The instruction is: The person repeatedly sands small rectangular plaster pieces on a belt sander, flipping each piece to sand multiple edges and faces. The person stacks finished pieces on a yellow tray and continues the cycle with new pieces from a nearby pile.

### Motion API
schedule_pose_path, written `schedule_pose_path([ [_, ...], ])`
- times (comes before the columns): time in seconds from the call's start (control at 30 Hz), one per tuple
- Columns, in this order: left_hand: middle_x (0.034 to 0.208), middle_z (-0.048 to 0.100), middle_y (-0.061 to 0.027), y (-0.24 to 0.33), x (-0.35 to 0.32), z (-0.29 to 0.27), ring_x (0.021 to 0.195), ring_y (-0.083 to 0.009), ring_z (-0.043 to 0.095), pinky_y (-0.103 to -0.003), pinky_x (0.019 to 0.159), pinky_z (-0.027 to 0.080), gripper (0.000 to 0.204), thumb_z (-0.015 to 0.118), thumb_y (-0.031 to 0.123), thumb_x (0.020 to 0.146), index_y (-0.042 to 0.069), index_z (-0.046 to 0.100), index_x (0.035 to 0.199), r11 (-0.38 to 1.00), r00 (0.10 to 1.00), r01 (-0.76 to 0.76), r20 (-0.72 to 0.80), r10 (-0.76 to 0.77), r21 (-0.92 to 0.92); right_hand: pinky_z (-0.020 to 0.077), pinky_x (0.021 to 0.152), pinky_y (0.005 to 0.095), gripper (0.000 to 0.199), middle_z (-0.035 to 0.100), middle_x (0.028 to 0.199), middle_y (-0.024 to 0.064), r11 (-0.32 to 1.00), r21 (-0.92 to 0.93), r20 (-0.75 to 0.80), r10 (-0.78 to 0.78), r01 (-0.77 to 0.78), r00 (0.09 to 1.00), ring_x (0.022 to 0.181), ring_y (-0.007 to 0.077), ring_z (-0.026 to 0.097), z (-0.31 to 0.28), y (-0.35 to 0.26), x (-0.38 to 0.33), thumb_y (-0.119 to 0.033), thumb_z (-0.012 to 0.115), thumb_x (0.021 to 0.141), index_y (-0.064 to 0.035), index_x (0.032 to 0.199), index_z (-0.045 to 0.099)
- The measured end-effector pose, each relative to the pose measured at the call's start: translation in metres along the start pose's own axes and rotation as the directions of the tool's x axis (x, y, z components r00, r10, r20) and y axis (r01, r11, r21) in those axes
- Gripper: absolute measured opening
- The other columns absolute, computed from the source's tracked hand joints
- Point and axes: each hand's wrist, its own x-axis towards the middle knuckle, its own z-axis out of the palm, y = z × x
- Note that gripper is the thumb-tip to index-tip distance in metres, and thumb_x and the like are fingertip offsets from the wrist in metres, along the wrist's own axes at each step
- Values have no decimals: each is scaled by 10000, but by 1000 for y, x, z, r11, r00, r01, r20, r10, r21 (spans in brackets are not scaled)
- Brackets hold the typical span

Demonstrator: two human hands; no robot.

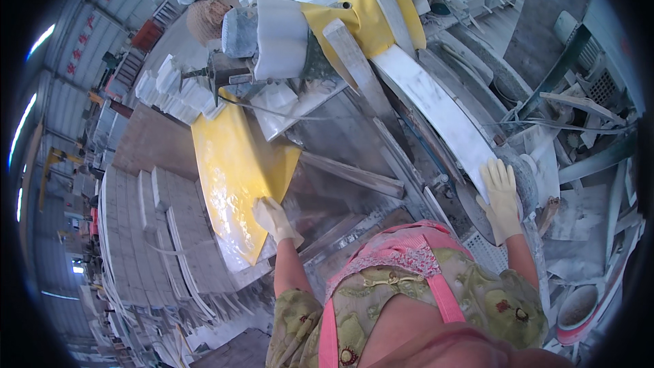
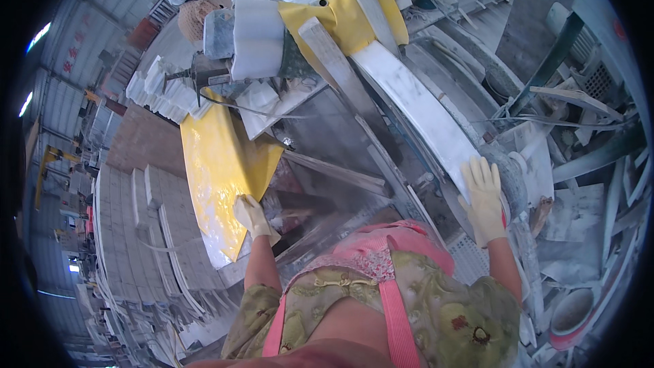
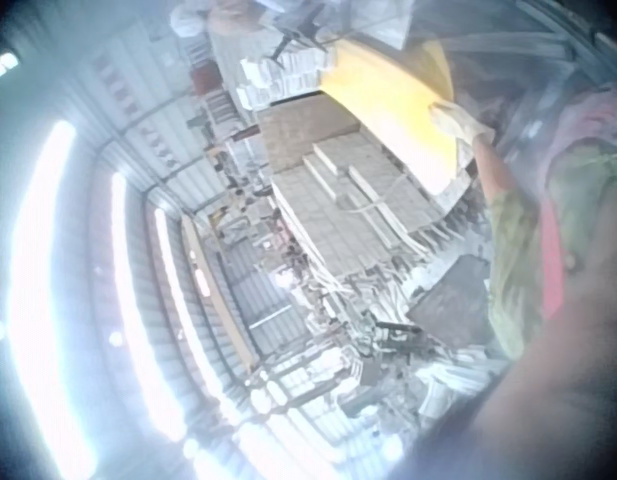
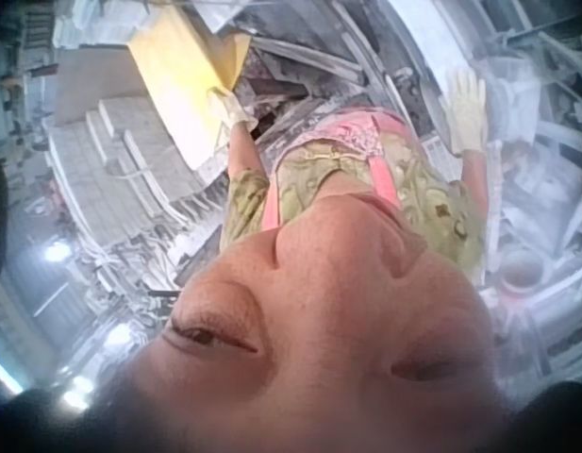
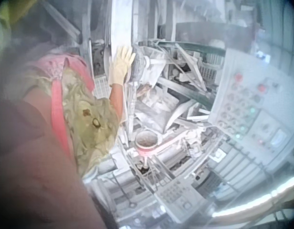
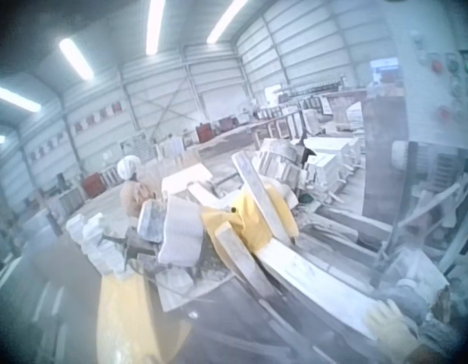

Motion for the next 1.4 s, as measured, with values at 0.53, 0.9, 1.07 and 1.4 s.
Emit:
schedule_pose_path([
  [0.53, 1113, 700, -273, -14, -5, 14, 1136, -416, 633, -487, 1048, 467, 259, 614, 172, 952, -61, 710, 1012, 1000, 998, 1, -67, 0, 4, 242, 1252, 507, 740, 510, 1500, 149, 983, -81, -214, -179, 165, 960, 1444, 277, 422, 15, -2, 46, -184, 740, 815, -3, 1476, 462],
  [0.9, 1082, 702, -256, -7, -3, 12, 1112, -406, 639, -489, 1050, 461, 237, 636, 165, 924, -58, 706, 968, 1000, 992, -6, -123, 6, 2, 215, 1254, 495, 801, 379, 1604, 146, 950, -261, -139, -213, 172, 967, 1513, 293, 313, 30, -8, 83, -160, 694, 824, -9, 1540, 370],
  [1.07, 1105, 699, -255, -9, -3, 13, 1124, -407, 634, -516, 1061, 447, 249, 650, 188, 917, -47, 710, 972, 999, 998, 26, -64, -29, -36, 457, 1102, 452, 741, 410, 1585, 205, 984, 179, -69, 24, -12, 997, 1382, 349, 502, 10, 10, 82, -262, 637, 911, -82, 1571, 353],
  [1.4, 1337, 627, -273, 5, -9, -28, 1273, -418, 580, -490, 1117, 428, 329, 676, 208, 924, -22, 701, 1157, 952, 994, 43, -79, -70, -303, 559, 720, 357, 420, 745, 927, 112, 461, 884, 19, 128, -76, 992, 770, 204, 705, -17, -151, 141, -323, 738, 874, 19, 1116, 716],
])
